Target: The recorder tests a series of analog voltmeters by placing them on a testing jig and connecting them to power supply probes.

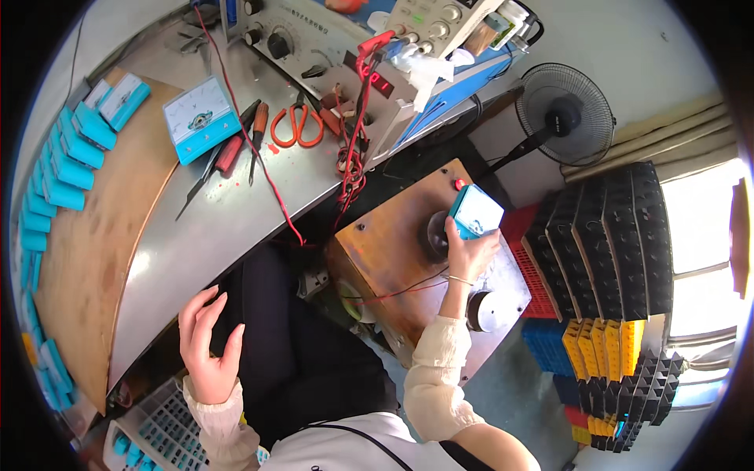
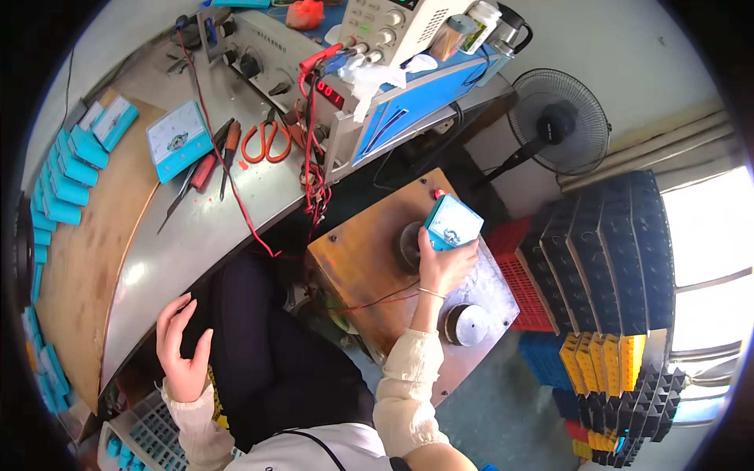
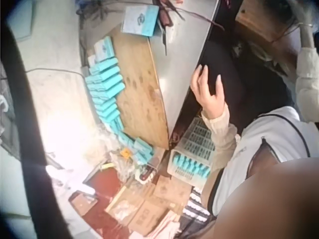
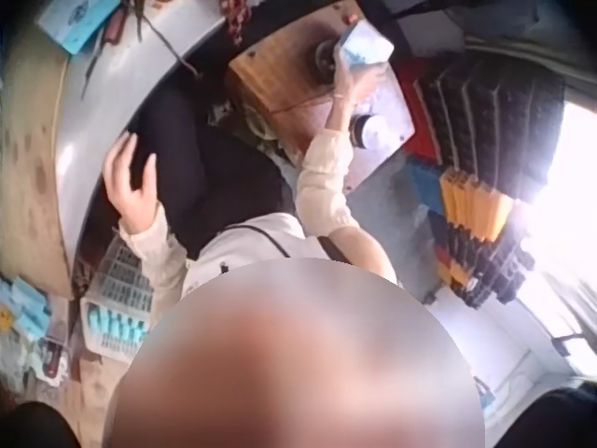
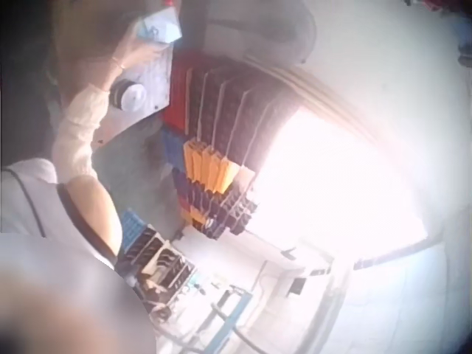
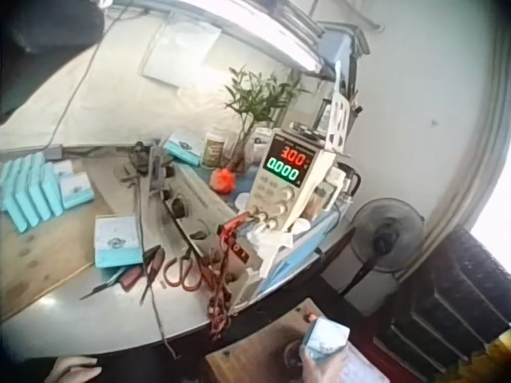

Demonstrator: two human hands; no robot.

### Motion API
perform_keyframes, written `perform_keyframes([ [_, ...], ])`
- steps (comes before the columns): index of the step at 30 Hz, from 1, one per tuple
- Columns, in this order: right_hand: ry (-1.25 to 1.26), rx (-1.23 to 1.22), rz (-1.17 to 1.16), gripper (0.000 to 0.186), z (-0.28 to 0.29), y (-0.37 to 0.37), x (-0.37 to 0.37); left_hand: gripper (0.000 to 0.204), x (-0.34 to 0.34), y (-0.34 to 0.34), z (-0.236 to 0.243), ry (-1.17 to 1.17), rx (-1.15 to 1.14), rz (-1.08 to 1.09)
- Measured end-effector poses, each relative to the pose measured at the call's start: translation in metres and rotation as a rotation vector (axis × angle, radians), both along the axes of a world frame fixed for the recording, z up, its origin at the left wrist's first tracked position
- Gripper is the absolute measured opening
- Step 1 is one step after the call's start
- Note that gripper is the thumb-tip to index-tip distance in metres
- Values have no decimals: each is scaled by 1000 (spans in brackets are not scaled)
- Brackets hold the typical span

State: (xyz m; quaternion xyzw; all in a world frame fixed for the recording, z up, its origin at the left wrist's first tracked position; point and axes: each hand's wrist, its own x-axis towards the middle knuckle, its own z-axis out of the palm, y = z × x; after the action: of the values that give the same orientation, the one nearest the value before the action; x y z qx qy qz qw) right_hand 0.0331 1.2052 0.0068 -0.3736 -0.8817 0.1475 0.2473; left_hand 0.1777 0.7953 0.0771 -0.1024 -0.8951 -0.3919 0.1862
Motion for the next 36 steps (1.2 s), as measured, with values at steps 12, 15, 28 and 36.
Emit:
perform_keyframes([
  [12,334,168,295,113,-19,-98,-41,45,5,-55,3,-100,146,206],
  [15,357,-11,484,109,-6,-178,24,48,5,-67,10,-18,120,186],
  [28,126,-428,1643,106,79,-323,57,108,-35,-83,0,-12,136,299],
  [36,85,-491,1488,85,56,-299,80,114,-45,-95,-2,-106,596,55],
])
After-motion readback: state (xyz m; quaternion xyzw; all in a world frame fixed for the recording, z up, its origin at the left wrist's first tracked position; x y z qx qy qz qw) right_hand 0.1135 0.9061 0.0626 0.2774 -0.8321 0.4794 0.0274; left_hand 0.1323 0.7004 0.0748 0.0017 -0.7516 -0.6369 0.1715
